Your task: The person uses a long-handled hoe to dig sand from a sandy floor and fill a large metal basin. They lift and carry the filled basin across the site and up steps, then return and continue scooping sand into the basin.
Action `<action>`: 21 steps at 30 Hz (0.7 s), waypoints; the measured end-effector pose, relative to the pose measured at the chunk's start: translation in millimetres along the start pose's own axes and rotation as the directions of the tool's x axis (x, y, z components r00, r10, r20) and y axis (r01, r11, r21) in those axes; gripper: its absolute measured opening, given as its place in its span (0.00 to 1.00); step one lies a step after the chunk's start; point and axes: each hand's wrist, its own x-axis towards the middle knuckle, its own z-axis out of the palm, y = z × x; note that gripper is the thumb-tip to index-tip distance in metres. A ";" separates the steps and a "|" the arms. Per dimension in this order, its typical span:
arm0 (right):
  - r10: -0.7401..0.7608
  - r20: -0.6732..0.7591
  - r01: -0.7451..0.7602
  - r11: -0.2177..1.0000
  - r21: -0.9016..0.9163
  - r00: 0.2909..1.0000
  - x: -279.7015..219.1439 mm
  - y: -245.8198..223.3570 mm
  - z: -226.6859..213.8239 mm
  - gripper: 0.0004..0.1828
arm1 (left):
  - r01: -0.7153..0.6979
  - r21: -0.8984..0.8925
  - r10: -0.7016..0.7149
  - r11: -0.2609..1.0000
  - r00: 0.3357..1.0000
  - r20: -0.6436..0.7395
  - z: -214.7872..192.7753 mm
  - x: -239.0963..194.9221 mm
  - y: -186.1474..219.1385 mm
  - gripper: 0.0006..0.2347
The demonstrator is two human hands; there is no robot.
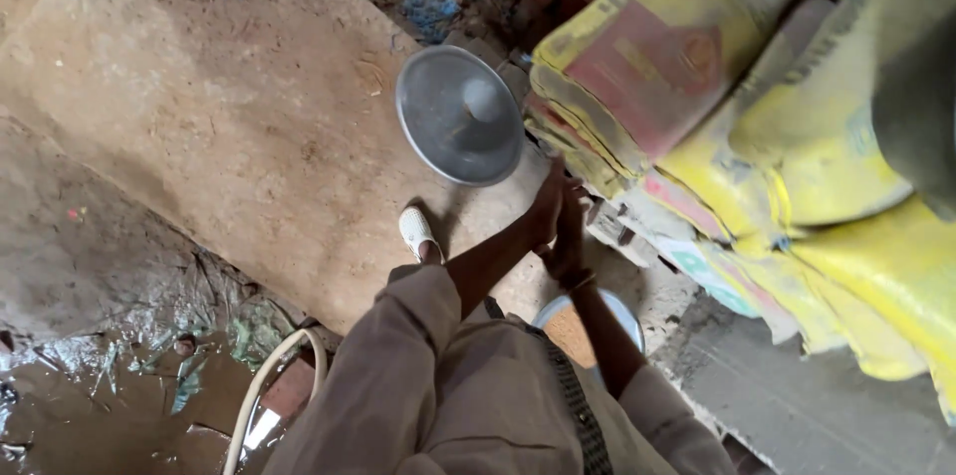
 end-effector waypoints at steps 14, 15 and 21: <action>0.455 0.563 -0.193 0.865 -0.463 0.690 210.3 164.3 5.6 0.36 | -0.368 -0.228 0.328 0.902 0.924 -0.195 -105.5 -88.7 151.5 0.41; 0.543 0.596 -0.204 0.816 -0.540 0.592 231.1 187.1 22.8 0.33 | -0.431 -0.244 0.365 0.869 0.890 -0.274 -113.5 -97.3 152.7 0.39; 0.454 0.742 -0.070 0.871 -0.486 0.494 257.0 360.7 121.2 0.36 | -0.611 -0.493 0.156 0.619 0.711 -0.686 -124.8 -128.5 72.7 0.26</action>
